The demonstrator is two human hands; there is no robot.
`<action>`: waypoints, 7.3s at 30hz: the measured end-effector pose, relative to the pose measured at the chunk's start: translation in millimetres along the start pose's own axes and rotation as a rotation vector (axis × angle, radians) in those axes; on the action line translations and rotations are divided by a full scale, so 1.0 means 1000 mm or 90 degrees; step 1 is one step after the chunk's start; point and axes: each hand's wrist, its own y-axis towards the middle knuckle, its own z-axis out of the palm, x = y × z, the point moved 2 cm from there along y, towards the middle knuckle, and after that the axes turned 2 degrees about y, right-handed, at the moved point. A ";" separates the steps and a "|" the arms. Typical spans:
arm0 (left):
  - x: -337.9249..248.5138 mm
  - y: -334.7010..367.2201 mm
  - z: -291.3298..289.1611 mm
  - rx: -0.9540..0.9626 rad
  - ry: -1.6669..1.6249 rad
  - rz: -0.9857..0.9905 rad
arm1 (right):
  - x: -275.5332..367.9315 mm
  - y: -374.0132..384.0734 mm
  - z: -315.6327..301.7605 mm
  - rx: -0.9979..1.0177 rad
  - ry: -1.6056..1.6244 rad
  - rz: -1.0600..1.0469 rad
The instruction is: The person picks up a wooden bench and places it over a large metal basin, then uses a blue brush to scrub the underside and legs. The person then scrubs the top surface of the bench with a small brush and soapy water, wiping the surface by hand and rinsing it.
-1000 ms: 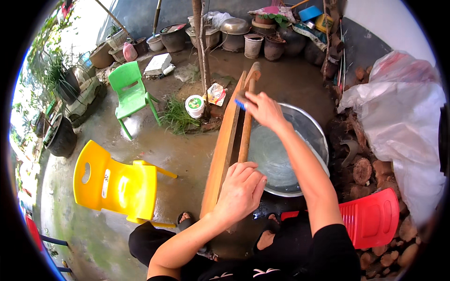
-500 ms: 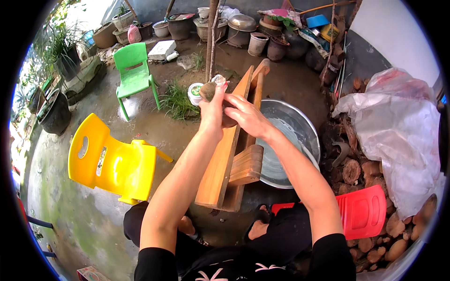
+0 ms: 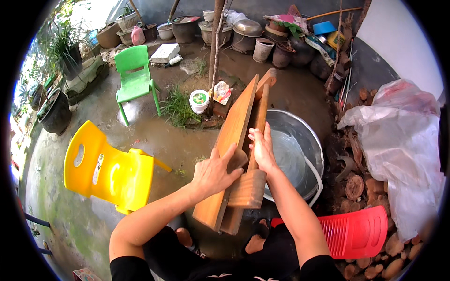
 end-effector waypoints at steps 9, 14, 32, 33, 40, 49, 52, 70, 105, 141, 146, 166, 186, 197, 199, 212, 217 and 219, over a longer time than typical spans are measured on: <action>0.004 0.122 0.016 -0.114 0.077 0.093 | 0.003 -0.017 -0.003 0.014 -0.032 -0.111; 0.000 0.248 0.014 -0.157 0.112 0.088 | 0.008 -0.024 0.001 0.022 -0.014 -0.110; 0.001 0.096 0.010 -0.086 0.098 0.157 | 0.012 -0.016 0.001 -0.009 -0.037 -0.104; 0.001 0.122 0.011 -0.130 0.087 0.151 | 0.015 -0.016 0.001 -0.012 -0.044 -0.116; 0.011 0.249 0.018 -0.217 0.126 0.100 | 0.011 -0.018 0.009 0.019 -0.013 -0.126; -0.001 0.056 0.012 -0.102 0.088 0.117 | 0.006 -0.006 -0.005 -0.013 -0.029 -0.122; 0.001 0.002 0.006 -0.049 0.062 0.104 | 0.011 -0.009 -0.003 -0.024 -0.034 -0.116; -0.006 -0.025 0.021 -0.109 0.046 -0.022 | 0.001 0.003 -0.007 -0.053 -0.065 -0.157; -0.015 -0.101 -0.003 -0.182 0.121 -0.138 | 0.017 0.000 0.032 0.039 0.203 0.118; -0.048 -0.099 -0.105 -0.146 0.309 -0.120 | 0.020 -0.020 0.141 0.057 -0.023 0.024; -0.031 -0.073 -0.108 -0.186 0.352 -0.068 | 0.000 0.004 0.151 0.153 0.109 0.029; 0.011 -0.119 -0.126 -0.223 0.081 -0.141 | 0.001 0.004 0.181 0.111 -0.041 -0.077; -0.031 -0.071 -0.015 -0.390 -0.212 0.053 | 0.013 -0.010 0.023 0.233 0.192 0.086; 0.019 -0.090 0.175 -0.175 -0.760 -0.342 | -0.023 -0.003 -0.135 0.229 -0.043 0.160; 0.014 -0.090 0.186 -0.074 -0.684 -0.322 | -0.027 0.003 -0.149 0.246 -0.068 0.177; 0.009 -0.096 0.249 0.122 -0.540 -0.208 | -0.117 0.024 -0.181 0.098 -0.370 0.356; 0.043 -0.099 0.257 0.087 -0.314 -0.162 | -0.154 0.049 -0.133 0.151 -0.414 0.299; 0.053 -0.091 0.255 0.107 -0.368 -0.185 | -0.158 0.058 -0.119 0.117 -0.433 0.276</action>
